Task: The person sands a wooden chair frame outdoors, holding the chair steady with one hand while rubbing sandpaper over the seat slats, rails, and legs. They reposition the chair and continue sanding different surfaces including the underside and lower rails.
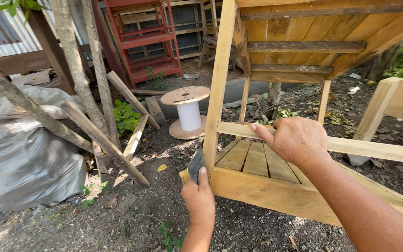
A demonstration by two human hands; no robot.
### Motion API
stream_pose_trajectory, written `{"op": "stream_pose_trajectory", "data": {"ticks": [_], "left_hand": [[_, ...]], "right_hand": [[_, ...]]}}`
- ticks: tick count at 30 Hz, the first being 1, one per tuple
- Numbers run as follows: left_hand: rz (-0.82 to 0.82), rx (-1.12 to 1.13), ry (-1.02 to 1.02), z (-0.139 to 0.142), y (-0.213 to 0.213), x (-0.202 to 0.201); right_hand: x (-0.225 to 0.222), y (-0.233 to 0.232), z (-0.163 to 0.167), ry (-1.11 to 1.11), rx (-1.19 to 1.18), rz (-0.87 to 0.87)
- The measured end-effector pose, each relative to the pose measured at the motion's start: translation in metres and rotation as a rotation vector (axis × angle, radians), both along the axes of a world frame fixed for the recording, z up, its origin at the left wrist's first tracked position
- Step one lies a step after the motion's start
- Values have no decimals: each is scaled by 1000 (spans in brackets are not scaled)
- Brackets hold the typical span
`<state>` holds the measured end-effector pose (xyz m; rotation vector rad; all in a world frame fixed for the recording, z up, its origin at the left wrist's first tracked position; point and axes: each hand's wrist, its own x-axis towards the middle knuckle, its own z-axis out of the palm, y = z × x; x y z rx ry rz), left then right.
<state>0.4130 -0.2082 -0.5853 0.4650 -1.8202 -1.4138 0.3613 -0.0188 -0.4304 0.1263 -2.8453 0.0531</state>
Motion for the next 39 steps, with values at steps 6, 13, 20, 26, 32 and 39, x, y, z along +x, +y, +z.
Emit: {"op": "stream_pose_trajectory", "data": {"ticks": [6, 13, 20, 26, 32, 39], "left_hand": [[-20, 407, -115, -56, -23, 32], [-559, 803, -393, -45, -70, 25], [-842, 891, -442, -47, -81, 9], [-856, 994, -310, -65, -77, 27], [-878, 1040, -376, -56, -81, 20], [-810, 977, -412, -73, -84, 27]], "right_hand": [[-2, -3, -1, 7, -26, -16], [-3, -6, -5, -4, 10, -49], [-7, -5, -12, 71, -11, -29], [-7, -5, -15, 65, -12, -27], [-10, -4, -13, 62, -20, -30], [-6, -6, -13, 51, -8, -19]]}}
